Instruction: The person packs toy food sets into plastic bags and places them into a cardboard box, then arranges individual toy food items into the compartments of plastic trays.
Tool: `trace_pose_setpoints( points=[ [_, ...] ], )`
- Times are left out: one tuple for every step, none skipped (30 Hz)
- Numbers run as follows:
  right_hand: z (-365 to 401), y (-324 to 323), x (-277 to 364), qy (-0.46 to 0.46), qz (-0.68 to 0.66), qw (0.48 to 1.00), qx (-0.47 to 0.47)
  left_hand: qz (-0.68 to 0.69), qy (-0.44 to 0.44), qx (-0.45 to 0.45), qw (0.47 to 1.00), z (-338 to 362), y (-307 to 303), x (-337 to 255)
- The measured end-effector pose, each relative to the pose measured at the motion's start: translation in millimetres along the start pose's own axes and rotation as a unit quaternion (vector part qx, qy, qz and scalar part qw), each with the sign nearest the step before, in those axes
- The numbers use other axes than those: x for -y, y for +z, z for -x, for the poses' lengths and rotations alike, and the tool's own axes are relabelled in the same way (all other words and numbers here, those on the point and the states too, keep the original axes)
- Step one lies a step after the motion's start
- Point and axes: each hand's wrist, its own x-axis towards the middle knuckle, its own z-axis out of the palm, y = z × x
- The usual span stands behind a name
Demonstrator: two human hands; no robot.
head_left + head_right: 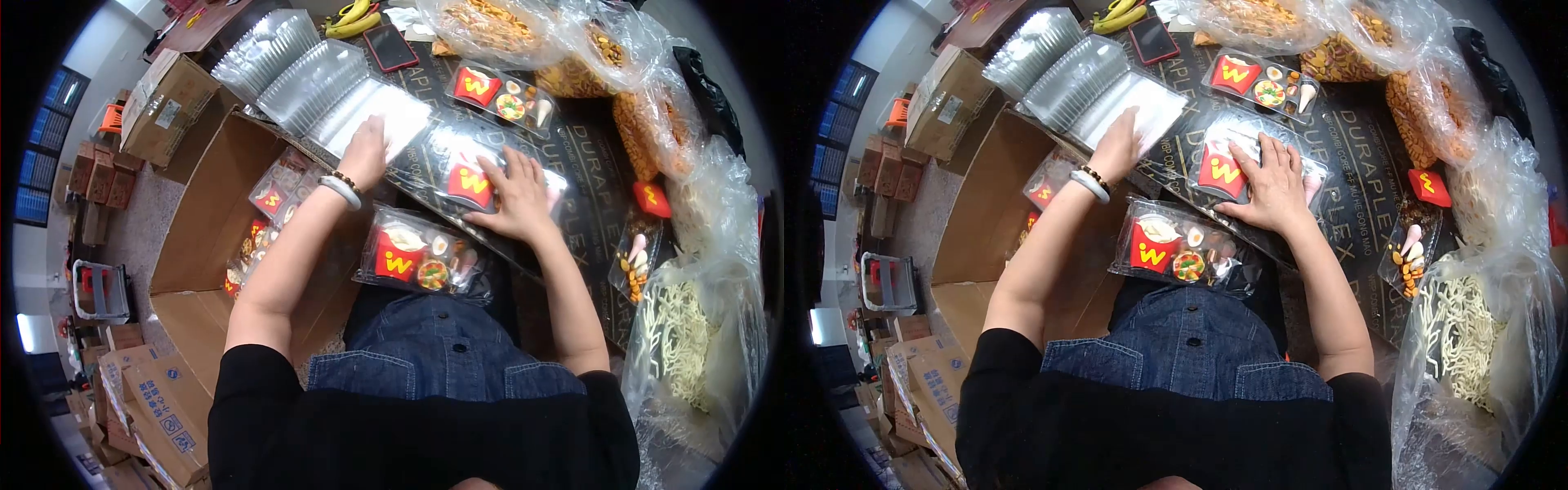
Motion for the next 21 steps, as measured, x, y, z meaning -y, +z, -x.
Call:
trace_pose_setpoints(
  points=[
    [0,0,0,-0.002,0.000,1.000,-0.004,-0.001,-0.001,0.000,1.000,3,-3,-4],
    [-1,-1,1,-0.003,0.000,1.000,-0.004,-0.049,0.033,-0.002,0.998,6,-6,-10],
    [-1,-3,3,0.006,0.000,1.000,0.002,-0.097,0.067,-0.003,0.993,7,-9,-13],
    [-2,-4,5,0.015,0.001,1.000,0.009,-0.097,0.065,-0.004,0.993,8,-10,-11],
    [-3,-4,6,0.014,0.001,1.000,0.010,-0.103,0.075,0.022,0.992,8,-12,-6],
    [-4,-4,7,0.018,0.003,1.000,0.013,-0.109,0.086,0.046,0.989,8,-15,-2],
    [-6,-4,8,0.022,0.005,1.000,0.016,-0.110,0.086,0.045,0.989,5,-17,5],
    [-7,-3,9,0.020,0.005,1.000,0.015,-0.113,0.087,0.060,0.988,2,-19,12],
    [-9,-2,9,0.016,-0.001,1.000,0.009,-0.116,0.089,0.074,0.986,0,-20,17],
    [-12,-1,10,0.012,-0.007,1.000,0.004,-0.117,0.089,0.074,0.986,-1,-22,19],
    [-14,-1,10,0.009,-0.007,1.000,0.004,-0.116,0.065,0.067,0.989,-2,-24,20],
    [-17,-1,11,0.003,-0.008,1.000,0.004,-0.115,0.042,0.060,0.991,-3,-26,22],
    [-21,-2,12,-0.004,-0.009,1.000,0.004,-0.117,0.041,0.058,0.991,-3,-28,22],
    [-24,-4,15,-0.006,-0.009,1.000,0.003,-0.102,0.047,0.038,0.993,-3,-29,22],
    [-28,-8,20,-0.019,-0.018,1.000,0.004,-0.086,0.053,0.019,0.995,-3,-29,22],
    [-31,-9,24,-0.032,-0.026,0.999,0.006,-0.087,0.052,0.018,0.995,-4,-31,22],
    [-37,-5,27,-0.055,-0.037,0.998,-0.011,-0.078,0.063,0.021,0.995,-4,-32,23],
    [-43,-6,32,-0.070,-0.038,0.997,-0.004,-0.069,0.074,0.024,0.995,-5,-33,23],
    [-51,-8,40,-0.085,-0.039,0.996,0.004,-0.070,0.074,0.023,0.995,-6,-34,25],
    [-58,-6,45,-0.107,-0.064,0.992,-0.007,-0.060,0.087,0.041,0.994,-7,-34,26],
    [-66,-1,50,-0.108,-0.063,0.992,-0.008,-0.050,0.100,0.058,0.992,-8,-35,28]
  ],
)
